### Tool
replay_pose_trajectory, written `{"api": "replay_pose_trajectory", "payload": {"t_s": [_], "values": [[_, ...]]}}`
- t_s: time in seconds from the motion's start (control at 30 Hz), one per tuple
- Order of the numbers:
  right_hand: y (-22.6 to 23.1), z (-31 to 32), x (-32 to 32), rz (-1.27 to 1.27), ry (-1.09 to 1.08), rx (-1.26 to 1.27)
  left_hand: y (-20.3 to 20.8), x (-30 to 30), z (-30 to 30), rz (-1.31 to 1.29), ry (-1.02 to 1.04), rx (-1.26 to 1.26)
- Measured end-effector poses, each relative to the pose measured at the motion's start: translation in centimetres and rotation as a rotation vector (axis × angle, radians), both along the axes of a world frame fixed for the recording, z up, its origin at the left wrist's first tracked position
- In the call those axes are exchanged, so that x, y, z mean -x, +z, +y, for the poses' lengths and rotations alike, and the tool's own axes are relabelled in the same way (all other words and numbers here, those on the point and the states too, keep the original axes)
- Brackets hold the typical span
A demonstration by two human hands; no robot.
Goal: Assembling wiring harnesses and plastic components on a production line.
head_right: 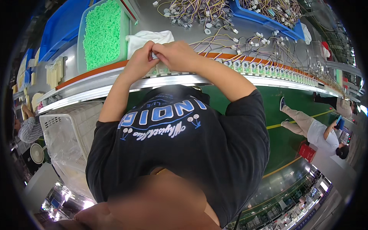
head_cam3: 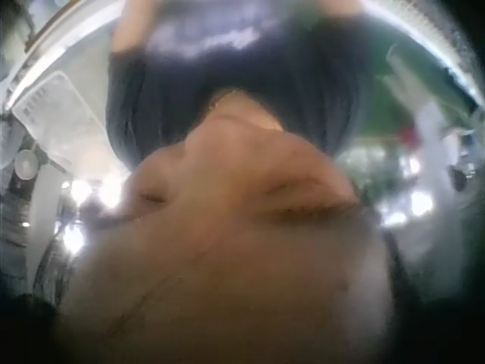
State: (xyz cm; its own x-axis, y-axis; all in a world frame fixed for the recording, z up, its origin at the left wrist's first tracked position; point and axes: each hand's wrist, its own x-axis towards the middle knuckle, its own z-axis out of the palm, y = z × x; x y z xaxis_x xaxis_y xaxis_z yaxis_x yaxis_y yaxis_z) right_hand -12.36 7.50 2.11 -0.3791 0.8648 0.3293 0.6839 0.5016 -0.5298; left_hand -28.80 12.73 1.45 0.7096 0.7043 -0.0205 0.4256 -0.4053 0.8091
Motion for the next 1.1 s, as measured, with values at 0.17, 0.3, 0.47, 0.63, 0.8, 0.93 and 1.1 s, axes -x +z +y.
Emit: {"api": "replay_pose_trajectory", "payload": {"t_s": [0.17,0.3,0.47,0.63,0.8,0.93,1.1], "values": [[0.5,0.4,-0.3,-0.074,0.026,-0.032,0.8,0.8,0.2,-0.076,-0.059,0.212],[-0.2,0.2,-0.3,-0.064,0.044,0.250,-1.2,2.0,0.3,-0.191,-0.109,-0.375],[-1.7,-0.6,1.0,-0.228,0.121,0.168,-2.1,2.1,-1.4,0.041,-0.178,-0.408],[-1.5,-0.6,1.1,-0.320,0.144,-0.003,-2.2,2.2,-1.3,0.070,-0.162,-0.360],[-2.1,-1.7,1.7,-0.291,0.049,-0.030,-2.0,2.3,-1.4,0.109,-0.190,-0.327],[-1.9,-0.9,1.6,-0.277,0.062,0.091,-2.5,2.0,-1.3,0.051,-0.135,-0.342],[-0.8,0.4,-1.4,-0.128,-0.110,0.277,-2.7,1.2,-1.7,0.062,-0.061,-0.314]]}}
